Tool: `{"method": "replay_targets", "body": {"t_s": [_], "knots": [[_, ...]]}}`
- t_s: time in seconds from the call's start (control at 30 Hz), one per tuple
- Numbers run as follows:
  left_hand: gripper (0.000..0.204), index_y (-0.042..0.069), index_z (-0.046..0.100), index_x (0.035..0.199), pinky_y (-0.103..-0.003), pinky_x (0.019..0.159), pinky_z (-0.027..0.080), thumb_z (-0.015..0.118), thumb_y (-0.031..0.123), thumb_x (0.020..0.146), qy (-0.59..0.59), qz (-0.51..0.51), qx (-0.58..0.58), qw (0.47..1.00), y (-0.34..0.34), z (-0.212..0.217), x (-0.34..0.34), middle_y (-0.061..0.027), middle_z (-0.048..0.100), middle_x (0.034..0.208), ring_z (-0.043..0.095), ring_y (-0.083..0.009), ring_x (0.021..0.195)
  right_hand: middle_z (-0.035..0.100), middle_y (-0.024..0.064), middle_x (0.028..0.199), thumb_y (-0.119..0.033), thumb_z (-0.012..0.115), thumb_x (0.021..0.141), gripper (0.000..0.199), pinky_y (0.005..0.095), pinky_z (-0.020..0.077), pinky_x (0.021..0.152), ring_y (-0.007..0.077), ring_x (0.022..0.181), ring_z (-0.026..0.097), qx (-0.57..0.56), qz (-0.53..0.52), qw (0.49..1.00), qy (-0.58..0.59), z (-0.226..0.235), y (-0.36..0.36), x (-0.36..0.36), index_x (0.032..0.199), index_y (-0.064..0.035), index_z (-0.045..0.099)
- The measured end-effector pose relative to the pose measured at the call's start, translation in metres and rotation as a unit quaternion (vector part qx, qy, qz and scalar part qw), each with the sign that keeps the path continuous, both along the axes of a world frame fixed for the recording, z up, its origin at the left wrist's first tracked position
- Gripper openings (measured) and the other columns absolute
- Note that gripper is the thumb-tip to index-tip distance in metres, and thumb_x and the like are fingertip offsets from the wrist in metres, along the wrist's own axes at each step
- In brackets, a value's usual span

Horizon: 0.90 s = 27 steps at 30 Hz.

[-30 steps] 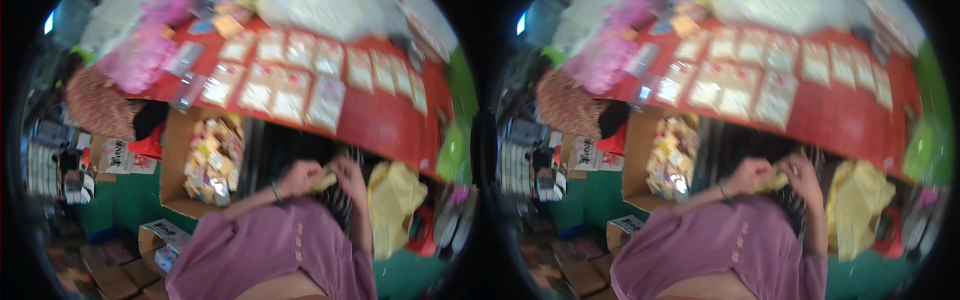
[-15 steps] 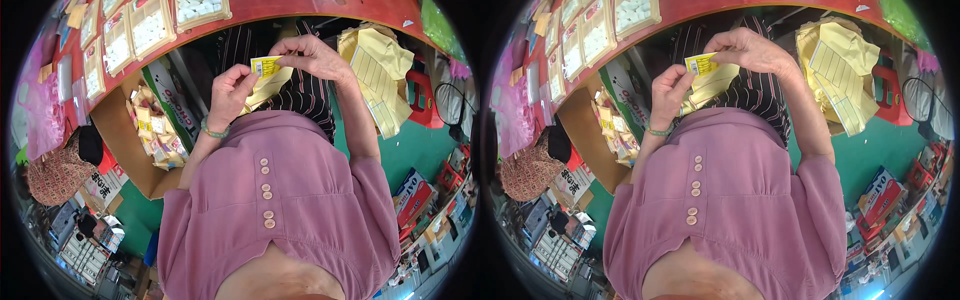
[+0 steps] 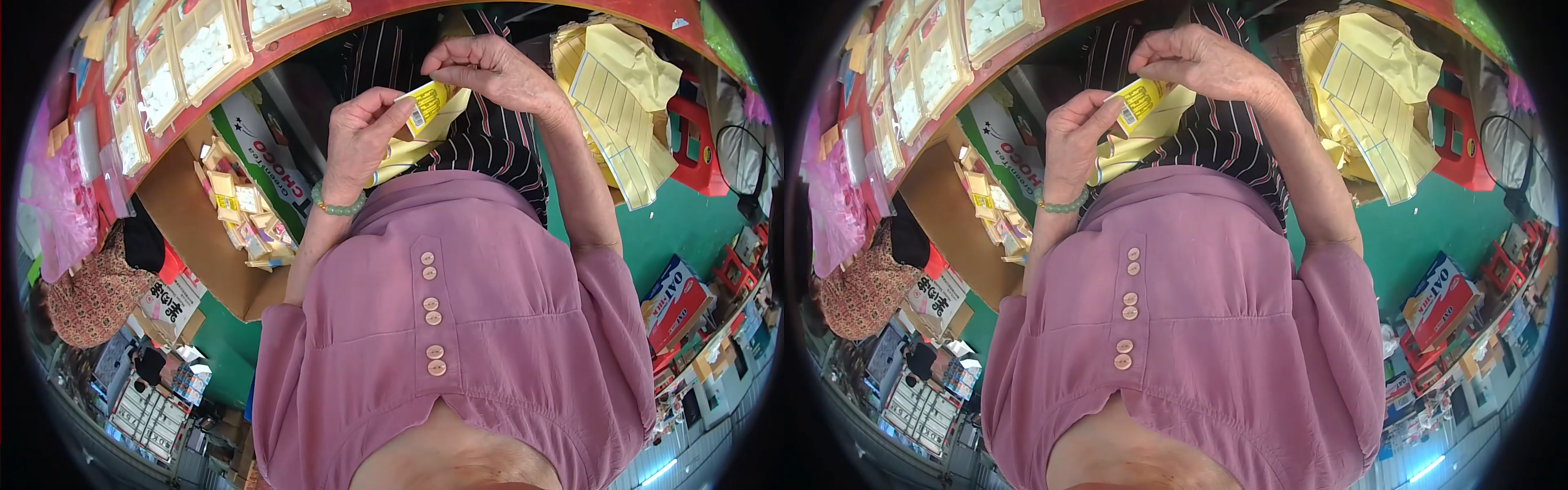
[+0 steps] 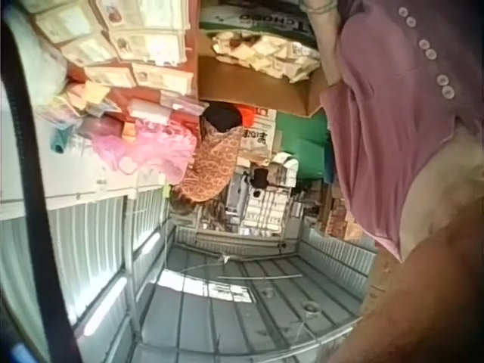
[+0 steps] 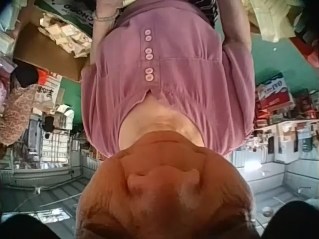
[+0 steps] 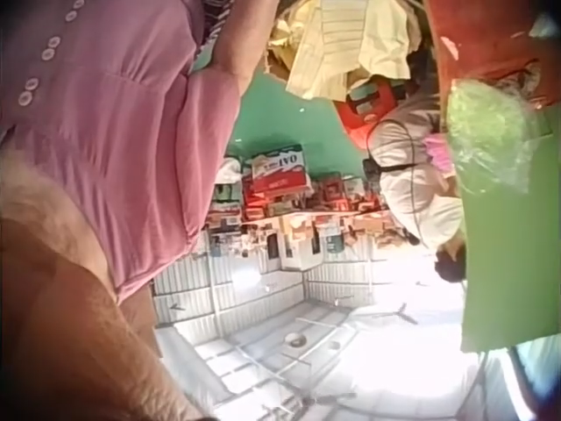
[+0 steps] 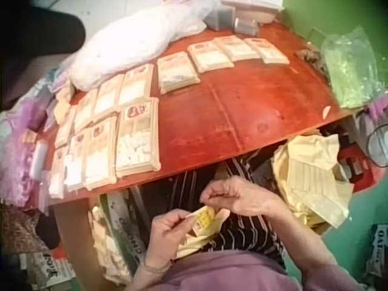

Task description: Apply adhesive labels or sealing strips to small plastic containers of snacks and organize them into rows for further packaging.

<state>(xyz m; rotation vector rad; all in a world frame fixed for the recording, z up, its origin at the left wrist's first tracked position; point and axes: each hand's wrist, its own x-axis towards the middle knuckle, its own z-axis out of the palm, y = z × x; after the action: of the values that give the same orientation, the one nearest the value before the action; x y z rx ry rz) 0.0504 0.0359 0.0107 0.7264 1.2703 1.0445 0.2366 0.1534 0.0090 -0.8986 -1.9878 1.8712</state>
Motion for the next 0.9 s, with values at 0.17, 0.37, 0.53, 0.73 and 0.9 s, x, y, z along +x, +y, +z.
{"method": "replay_targets", "body": {"t_s": [0.17,0.37,0.53,0.73,0.9], "knots": [[0.018,-0.004,0.065,0.092,-0.021,0.068,0.051,0.059,0.013,0.091,-0.044,-0.025,-0.009,0.999,-0.003,-0.008,-0.008,-0.0061,0.066,0.079,0.064,-0.0098,0.072,0.064,-0.0002,0.081,-0.008,0.058,0.091,0.012,0.0209,0.0476,0.074,0.0049,0.079,0.058,0.016,0.007,1.000,-0.004,-0.006,-0.003,-0.001,0.099,-0.0009,0.063],[0.019,-0.004,0.066,0.091,-0.023,0.074,0.053,0.057,0.013,0.091,-0.086,-0.102,-0.035,0.990,0.002,-0.003,-0.021,-0.0080,0.067,0.081,0.066,-0.0113,0.077,0.065,0.0003,0.081,-0.008,0.059,0.090,0.011,0.0218,0.0486,0.073,0.0052,0.077,0.059,-0.011,0.028,0.999,0.008,-0.006,-0.007,-0.005,0.097,-0.0004,0.063],[0.020,-0.006,0.064,0.097,-0.027,0.077,0.055,0.054,0.011,0.091,-0.052,-0.198,-0.052,0.977,0.006,0.001,-0.032,-0.0123,0.068,0.089,0.067,-0.0166,0.080,0.065,0.0007,0.080,-0.008,0.060,0.089,0.010,0.0221,0.0488,0.072,0.0052,0.077,0.059,-0.025,0.032,0.999,0.009,-0.003,-0.011,-0.008,0.095,-0.0002,0.063],[0.019,-0.006,0.065,0.094,-0.029,0.076,0.055,0.056,0.010,0.089,-0.097,-0.191,-0.072,0.974,0.001,-0.001,-0.030,-0.0154,0.068,0.088,0.069,-0.0210,0.082,0.065,0.0015,0.082,-0.008,0.063,0.087,0.007,0.0229,0.0480,0.073,0.0076,0.079,0.060,0.016,0.019,1.000,-0.018,0.003,-0.017,-0.009,0.091,-0.0013,0.065],[0.021,-0.008,0.065,0.098,-0.032,0.079,0.056,0.055,0.009,0.090,-0.105,-0.213,-0.079,0.968,-0.006,0.004,-0.022,-0.0184,0.068,0.088,0.069,-0.0243,0.084,0.060,0.0116,0.109,-0.020,0.075,0.078,0.060,0.0300,0.0481,0.085,0.0241,0.098,0.061,0.079,-0.012,0.996,-0.041,-0.001,-0.029,0.013,0.127,-0.0068,0.043]]}}
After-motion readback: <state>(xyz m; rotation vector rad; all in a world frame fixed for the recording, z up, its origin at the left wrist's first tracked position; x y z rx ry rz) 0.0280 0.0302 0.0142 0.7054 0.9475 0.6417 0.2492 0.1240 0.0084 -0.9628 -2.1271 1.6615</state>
